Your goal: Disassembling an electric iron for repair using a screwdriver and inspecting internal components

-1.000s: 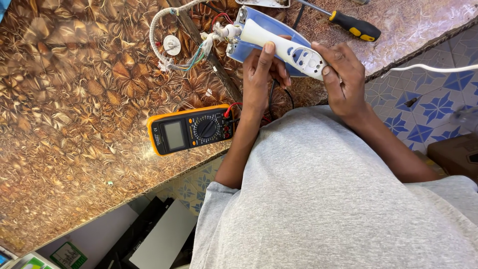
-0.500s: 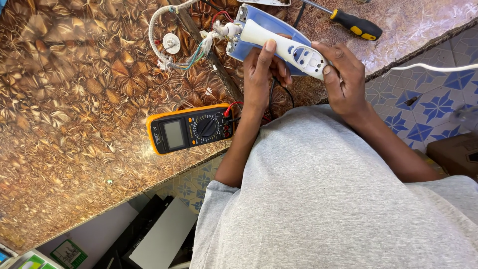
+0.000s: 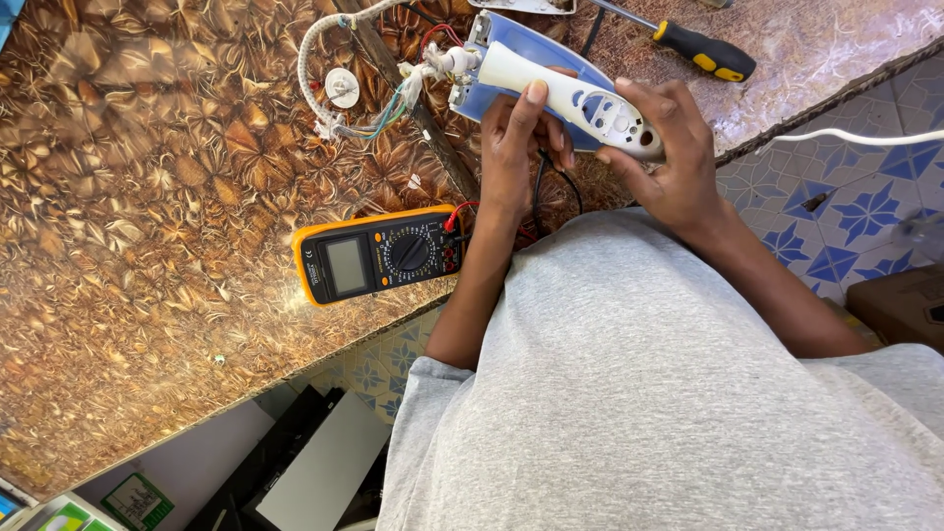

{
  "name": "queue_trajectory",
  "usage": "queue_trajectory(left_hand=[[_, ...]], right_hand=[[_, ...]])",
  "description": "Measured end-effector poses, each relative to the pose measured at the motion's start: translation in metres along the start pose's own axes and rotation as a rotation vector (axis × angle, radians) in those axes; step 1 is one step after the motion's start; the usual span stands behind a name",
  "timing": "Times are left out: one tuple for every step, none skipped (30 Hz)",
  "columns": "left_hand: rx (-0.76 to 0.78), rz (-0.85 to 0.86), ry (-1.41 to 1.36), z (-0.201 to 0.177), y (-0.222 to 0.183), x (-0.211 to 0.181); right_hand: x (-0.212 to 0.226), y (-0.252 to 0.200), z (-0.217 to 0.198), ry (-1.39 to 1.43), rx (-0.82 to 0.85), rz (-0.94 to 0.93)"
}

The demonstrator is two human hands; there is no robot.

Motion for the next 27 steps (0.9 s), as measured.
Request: queue_trajectory(left_hand=[[0.023,0.006,-0.009,-0.001,0.001,0.0],[0.023,0.008,-0.009,-0.003,0.0,0.003],[0.015,0.014,-0.03,-0.004,-0.001,0.005],[0.005,0.018,-0.05,-0.006,-0.002,0.007],[0.003,0.019,-0.05,-0.008,-0.003,0.009],[0.017,0.042,-0.082,-0.01,-0.004,0.011],[0.031,0.066,-0.114,-0.011,-0.004,0.013],[0.03,0.066,-0.115,-0.011,-0.005,0.014],[0.032,0.076,-0.107,-0.011,-0.005,0.014],[0.034,0.086,-0.1,-0.011,-0.005,0.014],[0.034,0.086,-0.1,-0.01,-0.005,0.013],[0.031,0.086,-0.098,-0.009,-0.005,0.012],[0.029,0.086,-0.095,-0.008,-0.004,0.011],[0.03,0.086,-0.096,-0.008,-0.004,0.01],[0.033,0.084,-0.093,-0.007,-0.003,0.009],[0.035,0.083,-0.089,-0.006,-0.003,0.007],[0.035,0.083,-0.089,-0.005,-0.003,0.006],[0.026,0.075,-0.097,-0.004,-0.003,0.005],[0.016,0.067,-0.105,-0.003,-0.003,0.004],[0.016,0.068,-0.106,-0.003,-0.003,0.005],[0.017,0.066,-0.103,-0.003,-0.003,0.005],[0.017,0.063,-0.101,-0.004,-0.003,0.005],[0.017,0.063,-0.101,-0.003,-0.003,0.005],[0.015,0.065,-0.101,-0.003,-0.003,0.005],[0.013,0.068,-0.102,-0.003,-0.003,0.005],[0.013,0.067,-0.102,-0.004,-0.004,0.006],[0.02,0.072,-0.03,-0.006,-0.006,0.008]], right_hand=[[-0.004,0.0,0.0,-0.049,-0.022,-0.054],[-0.007,0.001,0.0,-0.049,-0.022,-0.055],[-0.01,0.001,0.0,-0.077,-0.042,-0.087],[-0.013,0.001,0.001,-0.103,-0.06,-0.117],[-0.014,0.0,0.001,-0.103,-0.058,-0.118],[-0.014,0.0,0.001,-0.111,-0.056,-0.121],[-0.015,0.0,0.002,-0.12,-0.053,-0.124],[-0.017,0.0,0.002,-0.12,-0.052,-0.124],[-0.018,0.0,0.002,-0.143,-0.057,-0.136],[-0.02,0.0,0.002,-0.167,-0.063,-0.146],[-0.017,0.0,0.001,-0.167,-0.062,-0.146],[-0.015,0.0,0.001,-0.168,-0.057,-0.14],[-0.012,0.0,0.0,-0.168,-0.052,-0.135],[-0.012,0.0,0.0,-0.169,-0.053,-0.135],[-0.012,0.0,0.0,-0.168,-0.056,-0.13],[-0.012,0.0,0.0,-0.167,-0.057,-0.126],[-0.01,0.001,0.0,-0.167,-0.057,-0.126],[-0.008,0.001,0.0,-0.162,-0.057,-0.127],[-0.005,0.001,0.0,-0.157,-0.058,-0.127],[-0.008,0.0,0.0,-0.158,-0.058,-0.127],[-0.01,0.0,0.001,-0.164,-0.06,-0.119],[-0.012,0.0,0.001,-0.171,-0.062,-0.111],[-0.012,0.0,0.001,-0.171,-0.062,-0.111],[-0.011,0.0,0.001,-0.163,-0.063,-0.123],[-0.01,0.001,0.001,-0.154,-0.065,-0.134],[-0.01,-0.001,0.001,-0.154,-0.065,-0.134],[-0.01,-0.004,0.001,-0.138,-0.103,-0.15]])
Point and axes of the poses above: each hand's wrist, its own y-axis towards the middle knuckle, its own z-axis out of the palm, x = y × z, the point moved 1 cm from there along y, towards the middle knuckle, and after that the axes turned 12 degrees about z, right-handed, at the moved point
